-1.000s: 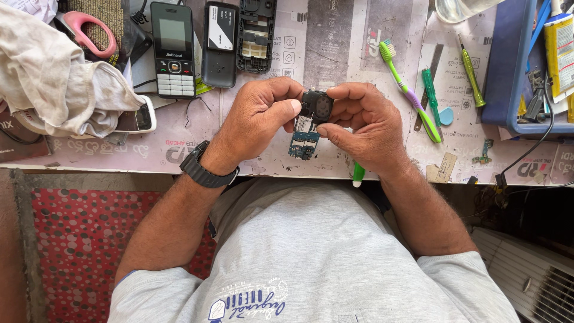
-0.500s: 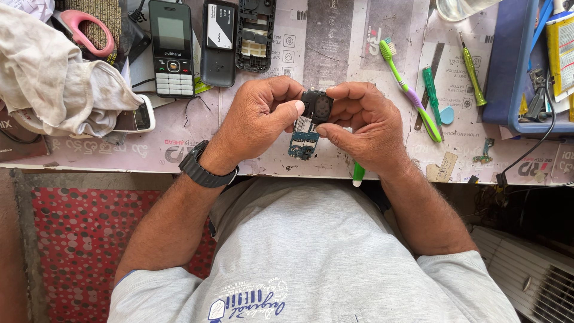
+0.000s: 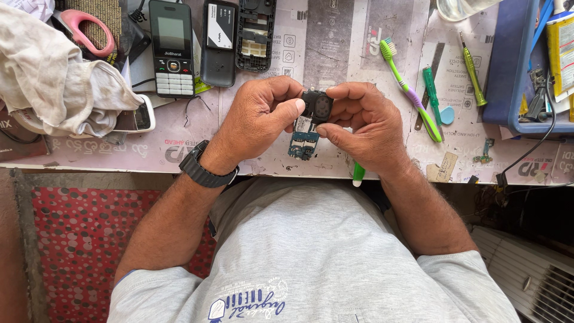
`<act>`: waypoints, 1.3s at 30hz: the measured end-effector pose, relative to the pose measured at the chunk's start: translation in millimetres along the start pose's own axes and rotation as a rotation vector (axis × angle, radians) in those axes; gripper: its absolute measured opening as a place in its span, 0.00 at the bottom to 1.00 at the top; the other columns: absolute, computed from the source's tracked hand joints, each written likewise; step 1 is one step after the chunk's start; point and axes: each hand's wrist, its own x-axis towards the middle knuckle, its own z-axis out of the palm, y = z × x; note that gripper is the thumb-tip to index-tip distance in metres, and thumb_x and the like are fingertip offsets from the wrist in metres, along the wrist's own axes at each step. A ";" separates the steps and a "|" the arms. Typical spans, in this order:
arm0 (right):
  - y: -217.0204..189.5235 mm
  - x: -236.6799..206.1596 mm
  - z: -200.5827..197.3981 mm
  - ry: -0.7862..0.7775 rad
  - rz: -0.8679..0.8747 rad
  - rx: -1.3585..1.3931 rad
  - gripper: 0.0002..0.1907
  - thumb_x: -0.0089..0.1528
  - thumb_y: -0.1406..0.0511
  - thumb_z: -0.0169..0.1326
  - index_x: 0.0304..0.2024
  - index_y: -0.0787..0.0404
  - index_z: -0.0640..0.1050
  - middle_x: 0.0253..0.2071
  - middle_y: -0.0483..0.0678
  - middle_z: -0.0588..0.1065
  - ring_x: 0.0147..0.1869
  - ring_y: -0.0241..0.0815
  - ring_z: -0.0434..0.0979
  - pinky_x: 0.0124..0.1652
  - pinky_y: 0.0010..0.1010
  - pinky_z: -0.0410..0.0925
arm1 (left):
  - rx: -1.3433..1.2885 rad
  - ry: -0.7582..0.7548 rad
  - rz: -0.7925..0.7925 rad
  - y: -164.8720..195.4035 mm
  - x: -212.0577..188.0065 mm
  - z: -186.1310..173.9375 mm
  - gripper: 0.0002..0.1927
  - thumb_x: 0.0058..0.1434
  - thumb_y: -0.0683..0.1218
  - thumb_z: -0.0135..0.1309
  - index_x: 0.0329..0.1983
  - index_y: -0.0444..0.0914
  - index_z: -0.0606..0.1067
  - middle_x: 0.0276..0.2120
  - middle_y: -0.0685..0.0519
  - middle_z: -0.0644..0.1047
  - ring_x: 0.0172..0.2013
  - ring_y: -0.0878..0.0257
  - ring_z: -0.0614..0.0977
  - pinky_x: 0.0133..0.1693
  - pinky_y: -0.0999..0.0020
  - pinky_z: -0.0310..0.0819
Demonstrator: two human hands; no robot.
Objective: The person uses a green utility knife to scrape and clean a small black electronic component, then applies a tube of adhesive to the component and presses it onto a circuit board. They finish by spraying a clear liquid onto the assembly.
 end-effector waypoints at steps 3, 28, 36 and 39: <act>0.2 -0.1 -0.1 -0.003 0.003 0.009 0.25 0.65 0.77 0.62 0.61 0.65 0.68 0.51 0.56 0.78 0.56 0.41 0.83 0.56 0.29 0.80 | 0.012 0.005 -0.011 -0.6 0.3 0.6 0.08 0.67 0.42 0.52 0.42 0.33 0.79 0.29 0.55 0.78 0.28 0.72 0.78 0.31 0.75 0.76; -1.5 -0.3 -0.2 -0.011 0.016 -0.006 0.25 0.64 0.77 0.62 0.61 0.66 0.68 0.51 0.56 0.78 0.56 0.41 0.83 0.56 0.30 0.80 | -0.005 -0.008 -0.021 -1.0 -0.6 -0.3 0.08 0.67 0.42 0.52 0.43 0.33 0.79 0.31 0.55 0.78 0.29 0.73 0.77 0.31 0.76 0.76; -2.4 2.0 -0.3 -0.001 0.008 -0.029 0.25 0.64 0.77 0.62 0.61 0.66 0.68 0.50 0.57 0.78 0.55 0.41 0.83 0.55 0.30 0.80 | -0.044 -0.020 0.004 0.5 1.0 -4.0 0.14 0.67 0.45 0.47 0.44 0.32 0.79 0.30 0.54 0.78 0.29 0.70 0.78 0.32 0.74 0.77; -2.0 1.8 -0.4 -0.002 -0.001 -0.019 0.24 0.64 0.77 0.62 0.61 0.66 0.69 0.51 0.57 0.78 0.56 0.41 0.83 0.55 0.30 0.80 | -0.062 -0.028 0.002 0.3 0.9 -4.1 0.16 0.67 0.46 0.46 0.44 0.31 0.79 0.30 0.54 0.78 0.29 0.70 0.78 0.32 0.73 0.77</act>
